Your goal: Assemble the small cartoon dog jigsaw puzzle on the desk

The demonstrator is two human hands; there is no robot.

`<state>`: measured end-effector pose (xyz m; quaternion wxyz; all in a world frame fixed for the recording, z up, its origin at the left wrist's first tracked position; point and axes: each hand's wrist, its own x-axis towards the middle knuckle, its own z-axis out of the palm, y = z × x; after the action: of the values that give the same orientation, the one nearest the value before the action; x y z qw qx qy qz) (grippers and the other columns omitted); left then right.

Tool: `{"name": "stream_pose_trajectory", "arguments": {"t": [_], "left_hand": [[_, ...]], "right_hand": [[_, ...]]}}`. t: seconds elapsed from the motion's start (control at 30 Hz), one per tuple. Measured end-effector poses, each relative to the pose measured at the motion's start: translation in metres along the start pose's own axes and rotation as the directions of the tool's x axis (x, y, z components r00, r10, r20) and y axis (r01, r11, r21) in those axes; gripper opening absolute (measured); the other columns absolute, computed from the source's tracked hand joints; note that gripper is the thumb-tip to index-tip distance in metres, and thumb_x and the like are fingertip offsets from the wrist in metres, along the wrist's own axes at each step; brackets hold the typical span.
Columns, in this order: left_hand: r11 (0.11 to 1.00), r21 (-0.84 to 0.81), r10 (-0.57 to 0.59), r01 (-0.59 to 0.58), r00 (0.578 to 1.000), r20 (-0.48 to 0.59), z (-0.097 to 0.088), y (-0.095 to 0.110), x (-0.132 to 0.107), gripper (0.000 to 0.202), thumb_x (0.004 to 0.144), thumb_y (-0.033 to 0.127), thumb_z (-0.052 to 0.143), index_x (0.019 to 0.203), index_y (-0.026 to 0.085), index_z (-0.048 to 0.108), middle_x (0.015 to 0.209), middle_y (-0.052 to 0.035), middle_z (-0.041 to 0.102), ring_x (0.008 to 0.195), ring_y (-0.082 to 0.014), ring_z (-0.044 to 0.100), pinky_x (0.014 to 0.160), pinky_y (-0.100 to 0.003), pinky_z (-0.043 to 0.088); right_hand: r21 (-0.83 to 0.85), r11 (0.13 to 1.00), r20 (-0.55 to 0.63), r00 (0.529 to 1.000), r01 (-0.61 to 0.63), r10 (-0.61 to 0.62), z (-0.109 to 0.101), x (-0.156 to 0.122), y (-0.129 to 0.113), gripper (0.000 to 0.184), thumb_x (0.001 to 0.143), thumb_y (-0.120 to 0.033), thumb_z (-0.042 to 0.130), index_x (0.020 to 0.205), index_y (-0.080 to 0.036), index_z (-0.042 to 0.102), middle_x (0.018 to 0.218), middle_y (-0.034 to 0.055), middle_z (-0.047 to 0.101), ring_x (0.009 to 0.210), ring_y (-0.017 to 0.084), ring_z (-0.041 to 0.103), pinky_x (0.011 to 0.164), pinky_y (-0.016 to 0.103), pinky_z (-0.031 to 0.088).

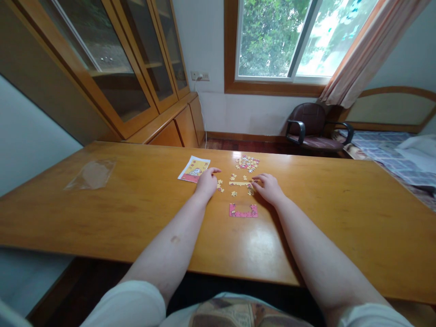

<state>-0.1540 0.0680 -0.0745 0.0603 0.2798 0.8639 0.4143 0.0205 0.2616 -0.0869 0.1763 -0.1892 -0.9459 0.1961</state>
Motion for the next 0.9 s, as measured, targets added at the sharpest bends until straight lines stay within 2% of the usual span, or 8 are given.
{"name": "stream_pose_trajectory", "arguments": {"t": [0.13, 0.23, 0.3, 0.4, 0.47, 0.57, 0.7, 0.9], "left_hand": [[0.954, -0.267, -0.151, 0.134, 0.988, -0.044, -0.009, -0.007, 0.009, 0.045, 0.070, 0.002, 0.042, 0.102, 0.018, 0.069, 0.113, -0.0043, 0.069, 0.106, -0.0175, 0.062, 0.095, -0.030, 0.049], [0.946, -0.288, -0.172, 0.151, 0.984, -0.047, -0.014, -0.011, 0.012, 0.040, 0.071, 0.003, 0.046, 0.101, 0.015, 0.069, 0.112, -0.0066, 0.069, 0.106, -0.0165, 0.062, 0.095, -0.027, 0.048], [0.970, -0.202, -0.137, 0.135, 0.991, 0.004, -0.016, -0.013, 0.013, 0.035, 0.074, 0.005, 0.048, 0.099, 0.016, 0.069, 0.109, -0.0063, 0.070, 0.102, -0.0165, 0.064, 0.094, -0.028, 0.048], [0.997, 0.058, -0.063, 0.057, 0.992, 0.107, -0.018, -0.014, 0.011, 0.031, 0.078, 0.008, 0.049, 0.096, 0.020, 0.071, 0.105, -0.0047, 0.071, 0.097, -0.0184, 0.064, 0.092, -0.031, 0.049], [0.973, 0.232, -0.029, -0.003, 0.991, 0.133, -0.019, -0.015, 0.010, 0.032, 0.077, 0.007, 0.050, 0.097, 0.022, 0.071, 0.109, -0.0044, 0.070, 0.101, -0.0202, 0.063, 0.093, -0.032, 0.048], [0.921, 0.386, -0.010, -0.063, 0.983, 0.185, -0.020, -0.014, 0.009, 0.036, 0.075, 0.007, 0.054, 0.103, 0.024, 0.070, 0.115, -0.0050, 0.067, 0.109, -0.0220, 0.059, 0.097, -0.033, 0.045], [0.886, 0.453, -0.012, -0.102, 0.970, 0.243, -0.018, -0.009, 0.007, 0.035, 0.079, 0.011, 0.056, 0.108, 0.024, 0.069, 0.117, -0.0063, 0.066, 0.111, -0.0230, 0.057, 0.099, -0.034, 0.042], [0.850, 0.464, 0.127, -0.250, 0.952, 0.279, -0.008, -0.001, 0.001, 0.029, 0.087, 0.025, 0.052, 0.110, 0.027, 0.070, 0.112, -0.0065, 0.067, 0.107, -0.0242, 0.057, 0.098, -0.037, 0.042]], "right_hand": [[0.016, 1.000, -0.040, 0.999, -0.021, 0.021, 0.002, 0.001, 0.001, 0.024, 0.088, -0.034, 0.055, 0.097, -0.018, 0.070, 0.104, 0.0074, 0.069, 0.100, 0.020, 0.060, 0.092, 0.032, 0.041], [0.022, 1.000, -0.043, 0.999, -0.015, 0.016, 0.002, 0.001, 0.001, 0.023, 0.088, -0.033, 0.055, 0.095, -0.019, 0.070, 0.101, 0.0072, 0.069, 0.098, 0.020, 0.060, 0.090, 0.031, 0.042], [0.029, 1.000, -0.046, 0.999, -0.011, 0.012, 0.002, 0.001, 0.002, 0.022, 0.088, -0.033, 0.055, 0.094, -0.018, 0.070, 0.100, 0.0072, 0.070, 0.096, 0.020, 0.061, 0.090, 0.031, 0.042], [0.037, 0.999, -0.058, 0.998, -0.007, 0.009, 0.002, 0.001, 0.002, 0.022, 0.088, -0.033, 0.055, 0.093, -0.018, 0.071, 0.098, 0.0069, 0.070, 0.095, 0.019, 0.061, 0.089, 0.031, 0.043], [0.037, 0.999, -0.061, 0.998, -0.008, 0.010, 0.002, 0.001, 0.002, 0.021, 0.088, -0.032, 0.056, 0.092, -0.018, 0.071, 0.097, 0.0067, 0.070, 0.094, 0.020, 0.061, 0.088, 0.031, 0.043], [0.040, 0.999, -0.060, 0.998, -0.003, 0.005, 0.001, 0.001, 0.001, 0.021, 0.088, -0.032, 0.056, 0.091, -0.018, 0.071, 0.096, 0.0071, 0.070, 0.093, 0.020, 0.061, 0.087, 0.031, 0.044], [0.049, 0.999, -0.056, 0.998, 0.005, -0.003, 0.002, 0.001, 0.000, 0.021, 0.088, -0.031, 0.056, 0.089, -0.017, 0.071, 0.095, 0.0075, 0.070, 0.091, 0.020, 0.062, 0.086, 0.031, 0.044], [0.051, 0.999, -0.049, 0.999, 0.002, 0.001, 0.001, 0.001, -0.002, 0.020, 0.088, -0.030, 0.055, 0.088, -0.018, 0.072, 0.095, 0.0075, 0.070, 0.092, 0.020, 0.061, 0.086, 0.030, 0.044]]}}
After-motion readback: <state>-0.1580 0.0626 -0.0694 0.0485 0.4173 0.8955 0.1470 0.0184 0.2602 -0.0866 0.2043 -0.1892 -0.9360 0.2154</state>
